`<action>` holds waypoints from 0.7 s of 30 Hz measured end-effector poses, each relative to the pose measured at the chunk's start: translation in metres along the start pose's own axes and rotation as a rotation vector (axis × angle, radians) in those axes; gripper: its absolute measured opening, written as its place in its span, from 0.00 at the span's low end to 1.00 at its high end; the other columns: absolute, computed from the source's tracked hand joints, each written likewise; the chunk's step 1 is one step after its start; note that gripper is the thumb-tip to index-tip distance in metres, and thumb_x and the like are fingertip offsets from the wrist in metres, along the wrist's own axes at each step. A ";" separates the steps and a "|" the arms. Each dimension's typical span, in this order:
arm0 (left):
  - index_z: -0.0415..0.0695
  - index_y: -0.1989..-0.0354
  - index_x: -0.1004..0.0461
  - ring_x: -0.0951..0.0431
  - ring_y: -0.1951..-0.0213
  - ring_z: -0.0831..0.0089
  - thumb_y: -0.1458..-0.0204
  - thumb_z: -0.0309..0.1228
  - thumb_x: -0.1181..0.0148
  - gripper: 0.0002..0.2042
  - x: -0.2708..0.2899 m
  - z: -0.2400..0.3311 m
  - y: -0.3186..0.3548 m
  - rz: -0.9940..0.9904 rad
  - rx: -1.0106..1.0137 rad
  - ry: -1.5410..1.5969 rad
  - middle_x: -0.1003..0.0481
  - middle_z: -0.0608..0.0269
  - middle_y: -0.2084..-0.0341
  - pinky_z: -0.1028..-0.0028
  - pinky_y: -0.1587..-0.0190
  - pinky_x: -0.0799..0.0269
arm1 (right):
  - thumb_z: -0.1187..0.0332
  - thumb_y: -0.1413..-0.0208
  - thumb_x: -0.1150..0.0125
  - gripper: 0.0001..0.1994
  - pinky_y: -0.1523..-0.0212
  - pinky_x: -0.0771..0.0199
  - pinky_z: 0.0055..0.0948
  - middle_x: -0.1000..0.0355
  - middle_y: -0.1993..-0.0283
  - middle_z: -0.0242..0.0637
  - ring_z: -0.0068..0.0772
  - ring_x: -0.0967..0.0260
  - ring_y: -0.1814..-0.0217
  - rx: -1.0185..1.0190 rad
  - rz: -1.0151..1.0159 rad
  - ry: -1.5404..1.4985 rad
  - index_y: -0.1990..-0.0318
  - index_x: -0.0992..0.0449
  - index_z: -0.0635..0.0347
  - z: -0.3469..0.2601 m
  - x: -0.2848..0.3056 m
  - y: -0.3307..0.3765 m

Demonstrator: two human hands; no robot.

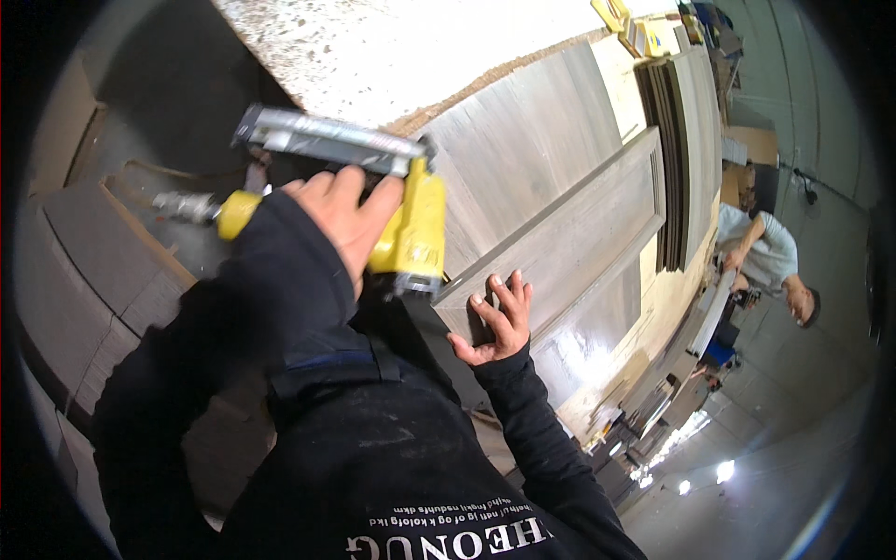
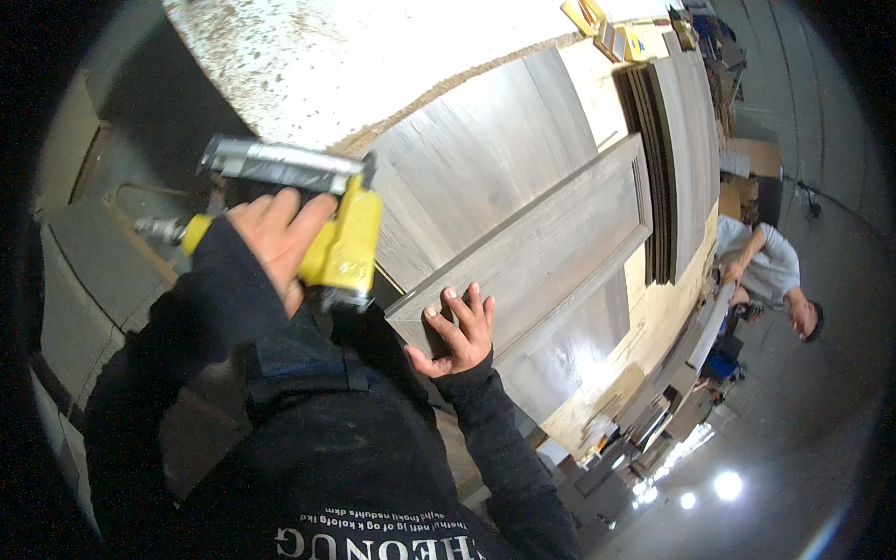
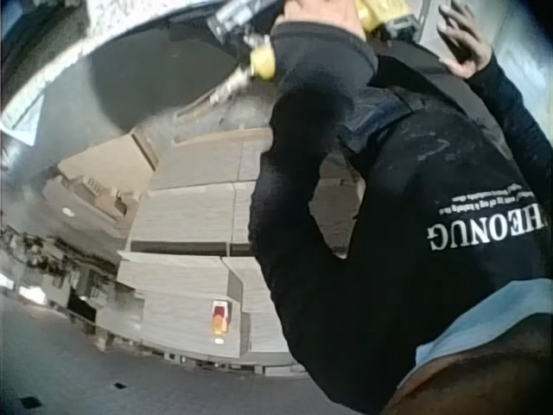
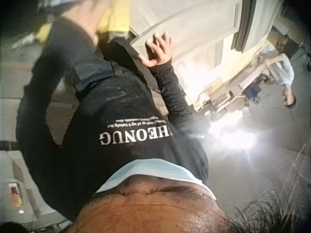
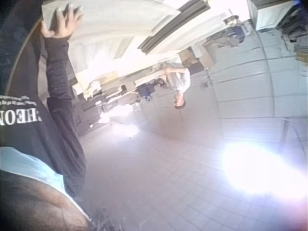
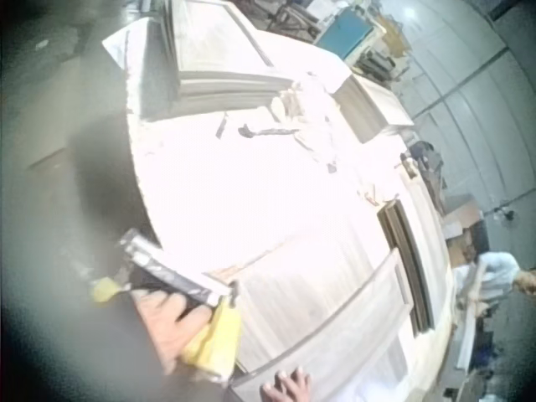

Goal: Assembling wood cabinet door panels using a pneumatic nail gun and wood strips.

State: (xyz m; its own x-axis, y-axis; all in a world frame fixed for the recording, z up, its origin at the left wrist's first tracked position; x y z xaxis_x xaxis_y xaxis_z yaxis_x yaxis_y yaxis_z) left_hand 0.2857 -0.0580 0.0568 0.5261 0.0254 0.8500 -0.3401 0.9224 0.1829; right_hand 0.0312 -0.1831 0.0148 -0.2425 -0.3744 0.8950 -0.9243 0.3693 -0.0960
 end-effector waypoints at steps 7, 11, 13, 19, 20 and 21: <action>0.40 0.64 0.32 0.24 0.72 0.63 0.70 0.35 0.36 0.22 -0.023 -0.027 0.020 -0.410 -0.172 0.450 0.27 0.55 0.73 0.72 0.71 0.30 | 0.52 0.67 0.37 0.24 0.38 0.66 0.49 0.37 0.48 0.47 0.51 0.54 0.36 0.023 -0.012 -0.047 0.60 0.26 0.55 0.002 -0.003 -0.004; 0.37 0.73 0.31 0.24 0.76 0.66 0.70 0.30 0.40 0.13 -0.039 -0.034 -0.003 -0.477 -0.188 0.870 0.27 0.57 0.80 0.74 0.72 0.30 | 0.52 0.67 0.37 0.24 0.38 0.67 0.49 0.37 0.49 0.48 0.52 0.54 0.36 0.002 -0.041 -0.046 0.60 0.26 0.55 0.003 0.000 -0.003; 0.37 0.80 0.32 0.25 0.79 0.67 0.69 0.28 0.43 0.08 -0.043 -0.034 -0.012 -0.530 -0.102 0.942 0.27 0.57 0.84 0.75 0.73 0.30 | 0.52 0.67 0.37 0.24 0.38 0.67 0.48 0.37 0.49 0.47 0.52 0.54 0.36 -0.008 -0.044 -0.048 0.60 0.26 0.54 0.004 0.000 -0.003; 0.38 0.78 0.30 0.24 0.79 0.70 0.65 0.30 0.40 0.09 -0.061 -0.039 -0.019 -0.560 -0.223 0.988 0.26 0.58 0.82 0.76 0.71 0.28 | 0.50 0.67 0.36 0.26 0.37 0.70 0.47 0.37 0.48 0.46 0.53 0.55 0.36 0.005 -0.039 -0.063 0.59 0.26 0.53 0.007 -0.002 -0.003; 0.38 0.77 0.29 0.24 0.78 0.71 0.64 0.30 0.39 0.09 -0.062 -0.040 -0.020 -0.567 -0.207 1.047 0.26 0.59 0.81 0.76 0.71 0.27 | 0.50 0.67 0.36 0.26 0.37 0.70 0.47 0.38 0.48 0.46 0.54 0.55 0.36 0.012 -0.042 -0.063 0.59 0.26 0.53 0.007 -0.002 -0.003; 0.38 0.77 0.29 0.24 0.78 0.71 0.64 0.30 0.39 0.09 -0.065 -0.042 -0.020 -0.574 -0.209 1.048 0.26 0.59 0.81 0.76 0.71 0.27 | 0.50 0.67 0.36 0.26 0.37 0.70 0.47 0.38 0.48 0.46 0.54 0.55 0.36 0.006 -0.042 -0.061 0.59 0.26 0.53 0.007 -0.002 -0.003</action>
State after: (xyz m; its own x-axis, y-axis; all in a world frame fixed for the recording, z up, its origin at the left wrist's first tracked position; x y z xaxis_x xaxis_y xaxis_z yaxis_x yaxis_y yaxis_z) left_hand 0.2915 -0.0617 -0.0225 0.9676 -0.1972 -0.1577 0.2309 0.9439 0.2362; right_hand 0.0320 -0.1892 0.0103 -0.2208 -0.4411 0.8699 -0.9358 0.3471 -0.0615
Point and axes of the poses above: each hand's wrist, its own y-axis away from the middle knuckle, its own x-axis out of the back of the hand, z = x × y, the point moved 3 cm from there along -y, towards the middle knuckle
